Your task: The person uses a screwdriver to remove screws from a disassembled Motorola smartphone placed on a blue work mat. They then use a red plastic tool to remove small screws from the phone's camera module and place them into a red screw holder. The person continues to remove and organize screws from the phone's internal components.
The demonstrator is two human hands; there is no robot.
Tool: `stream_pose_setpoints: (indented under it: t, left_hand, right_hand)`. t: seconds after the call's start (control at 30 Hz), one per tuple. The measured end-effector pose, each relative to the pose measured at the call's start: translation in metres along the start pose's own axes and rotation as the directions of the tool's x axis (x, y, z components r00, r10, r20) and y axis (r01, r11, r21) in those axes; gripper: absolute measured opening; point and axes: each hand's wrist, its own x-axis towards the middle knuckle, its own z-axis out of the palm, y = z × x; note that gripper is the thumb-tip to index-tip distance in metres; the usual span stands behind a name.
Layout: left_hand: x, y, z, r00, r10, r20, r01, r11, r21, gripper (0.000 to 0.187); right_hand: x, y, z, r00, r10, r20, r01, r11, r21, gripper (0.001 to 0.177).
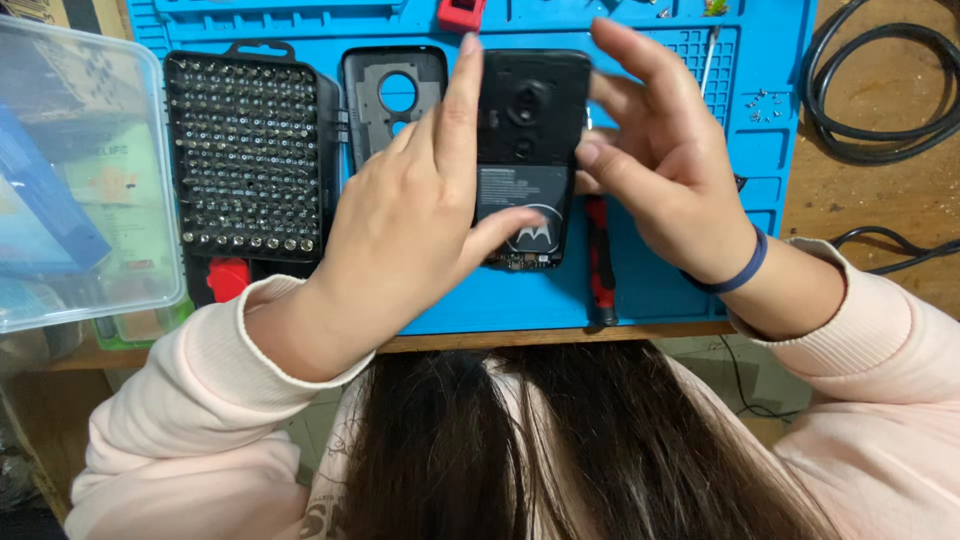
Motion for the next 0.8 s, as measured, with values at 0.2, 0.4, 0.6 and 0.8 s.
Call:
stream_pose_setpoints:
  t: [0.2,0.4,0.6,0.8]
  left_hand:
    - [0.002,0.003,0.003,0.999,0.039,0.032,-0.048,0.930,0.363,0.155]
    - [0.005,0.001,-0.002,0.999,0.033,-0.031,-0.013,0.868,0.497,0.133]
    - [0.002,-0.001,-0.002,0.990,0.131,-0.046,-0.087,0.842,0.532,0.132]
    - [-0.009,-0.007,-0.005,0.992,0.127,-0.003,-0.104,0.827,0.553,0.120]
  right_hand:
    - [-0.001,-0.012,0.003,0.997,-0.055,0.057,0.065,0.980,-0.188,0.042]
    - [-0.008,-0.012,0.001,0.993,-0.119,-0.006,0.112,0.948,-0.299,0.047]
    - [-0.013,-0.050,-0.003,0.866,-0.300,0.399,0.238,0.951,0.197,0.042]
    - [-0.016,-0.036,-0.020,0.361,-0.480,0.800,-0.104,0.831,0.546,0.037]
